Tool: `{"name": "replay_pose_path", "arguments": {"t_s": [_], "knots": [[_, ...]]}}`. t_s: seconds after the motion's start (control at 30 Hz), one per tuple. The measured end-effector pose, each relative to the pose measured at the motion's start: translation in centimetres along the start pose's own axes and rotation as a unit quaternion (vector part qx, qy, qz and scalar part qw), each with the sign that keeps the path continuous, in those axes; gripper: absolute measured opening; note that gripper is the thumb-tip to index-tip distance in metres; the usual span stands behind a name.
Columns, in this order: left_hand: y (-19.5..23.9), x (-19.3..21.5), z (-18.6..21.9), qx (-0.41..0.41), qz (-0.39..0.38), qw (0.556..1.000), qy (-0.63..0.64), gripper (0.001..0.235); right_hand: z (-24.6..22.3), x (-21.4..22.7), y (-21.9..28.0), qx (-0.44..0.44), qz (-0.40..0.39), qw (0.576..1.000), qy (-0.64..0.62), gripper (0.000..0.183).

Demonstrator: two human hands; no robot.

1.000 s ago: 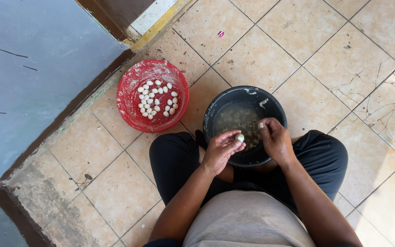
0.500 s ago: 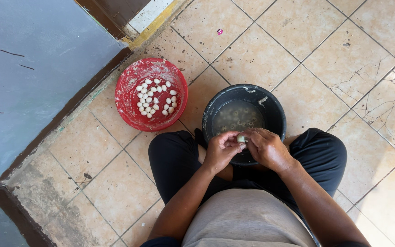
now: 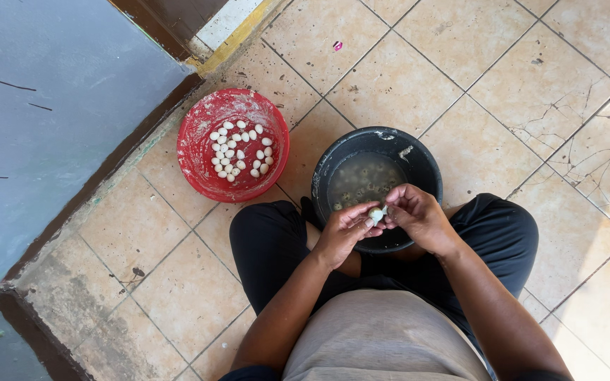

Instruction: The person sits on the floor and peels small white eggs by hand. They remove the shells over a black bowl of water and place the peeled eggs into a red bowl.

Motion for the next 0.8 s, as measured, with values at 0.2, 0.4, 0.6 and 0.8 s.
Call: {"name": "replay_pose_path", "arguments": {"t_s": [0.2, 0.4, 0.6, 0.8], "knots": [[-0.3, -0.2, 0.4, -0.003, -0.008, 0.996, -0.094, 0.043, 2.6, 1.0, 0.4, -0.013, 0.023, 0.998, -0.05, 0.009], [0.2, 0.0, 0.0, -0.02, -0.001, 0.999, -0.027, 0.034, 1.7, 2.2, 0.0, 0.021, 0.125, 0.991, 0.032, 0.007], [0.3, 0.8, 0.3, -0.069, 0.035, 0.995, -0.061, 0.032, -4.1, -1.0, 1.2, 0.078, 0.117, 0.924, 0.355, 0.011], [0.4, 0.2, 1.9, -0.114, 0.074, 0.979, -0.152, 0.028, -6.8, -4.3, 1.3, 0.119, 0.053, 0.905, 0.406, 0.016]]}}
Point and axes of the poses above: each hand's wrist, its own y-axis away from the middle knuckle, its own x-axis out of the back of the hand, z = x × y, the point moved 8 cm from there along -y, towards the middle knuckle, and after that the axes turned 14 degrees about -z, right-handed, at the moved point
